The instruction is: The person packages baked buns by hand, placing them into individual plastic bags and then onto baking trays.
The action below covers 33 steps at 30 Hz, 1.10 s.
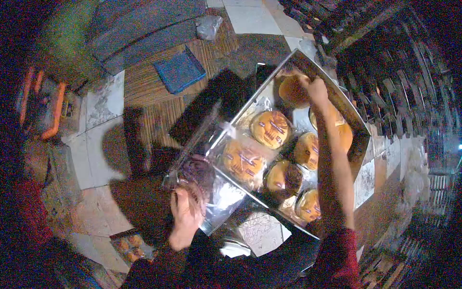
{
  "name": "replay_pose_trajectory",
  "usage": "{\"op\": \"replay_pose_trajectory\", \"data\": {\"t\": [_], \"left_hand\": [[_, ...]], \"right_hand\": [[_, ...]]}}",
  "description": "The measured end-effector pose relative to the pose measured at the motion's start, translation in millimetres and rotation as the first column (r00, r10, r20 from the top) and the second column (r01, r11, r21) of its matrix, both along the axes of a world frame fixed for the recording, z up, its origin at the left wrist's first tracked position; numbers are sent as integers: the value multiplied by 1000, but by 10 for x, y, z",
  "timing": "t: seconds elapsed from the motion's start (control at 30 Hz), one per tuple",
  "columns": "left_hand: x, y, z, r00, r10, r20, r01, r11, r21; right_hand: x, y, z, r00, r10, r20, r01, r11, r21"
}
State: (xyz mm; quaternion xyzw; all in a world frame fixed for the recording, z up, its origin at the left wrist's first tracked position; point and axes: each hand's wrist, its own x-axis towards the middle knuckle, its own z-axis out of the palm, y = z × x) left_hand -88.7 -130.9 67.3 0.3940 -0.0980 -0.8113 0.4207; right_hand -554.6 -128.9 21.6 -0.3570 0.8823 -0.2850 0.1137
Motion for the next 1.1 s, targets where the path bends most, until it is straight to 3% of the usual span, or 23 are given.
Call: {"op": "replay_pose_trajectory", "data": {"t": [0.03,0.07,0.13,0.17,0.2,0.27,0.33,0.37,0.4,0.47,0.53,0.57,0.6,0.67,0.7,0.73,0.8,0.87,0.93,1.0,1.03,1.07,1.1], "left_hand": [[0,-8,-89,998,-41,-43,39,999,-31],[19,17,-130,993,-84,-82,79,995,-60],[-6,-6,-83,988,-135,-78,126,986,-112],[-23,4,-67,987,-155,-50,149,983,-107],[-23,17,-64,985,-173,-21,170,980,-103],[18,23,-220,978,-208,-14,202,963,-178],[60,44,-346,937,-349,-11,332,901,-280],[36,23,-230,872,-411,266,478,829,-289],[-24,30,-5,826,-431,364,550,758,-350],[-29,58,13,750,-291,595,659,410,-630],[10,185,-234,768,-436,469,630,384,-674],[41,229,-113,718,-460,523,680,301,-669],[74,270,47,663,-475,578,724,210,-657],[154,402,308,751,-104,652,650,291,-703],[217,481,415,739,-122,662,632,466,-619],[292,580,533,728,-144,670,592,625,-509],[404,866,796,846,-383,372,531,666,-524],[409,1081,536,809,-288,512,588,385,-712],[335,918,1025,823,-568,10,518,743,-423],[347,965,1077,799,-546,251,520,420,-744],[450,1094,1153,736,-503,453,562,79,-824],[539,1294,1286,655,-635,410,599,105,-794],[655,1403,1444,571,-776,267,647,225,-728]], "right_hand": [[615,-83,311,818,-98,-567,267,938,222],[870,-79,364,784,-25,-620,195,958,208],[820,-23,203,995,-84,60,95,971,-222],[803,45,144,864,87,496,182,864,-470],[997,38,374,610,205,765,365,785,-501],[1354,183,967,269,260,927,487,794,-364],[1630,498,1366,211,353,912,315,858,-405],[1776,659,1502,264,373,889,257,861,-438],[1938,809,1623,313,396,863,196,862,-467],[2278,1133,1888,811,302,501,-251,953,-168],[2768,1472,1948,842,396,367,-405,912,-56],[2970,1684,1745,871,292,394,-284,955,-81],[3141,1866,1538,886,186,424,-155,982,-106],[3430,2093,1594,710,-138,691,276,956,-94],[3620,2148,1638,681,-184,709,501,823,-268],[3704,2288,1481,793,-145,592,494,722,-484],[4146,2298,1485,761,-131,635,596,526,-606],[4624,2404,1365,976,-17,219,123,867,-482],[5030,2294,1409,961,276,33,-220,827,-518],[5003,2412,1242,931,355,91,-230,760,-608],[4973,2431,1251,884,442,152,-230,694,-682],[4989,2504,1359,539,422,729,277,729,-626],[4922,2474,1605,661,408,630,274,650,-709]]}}
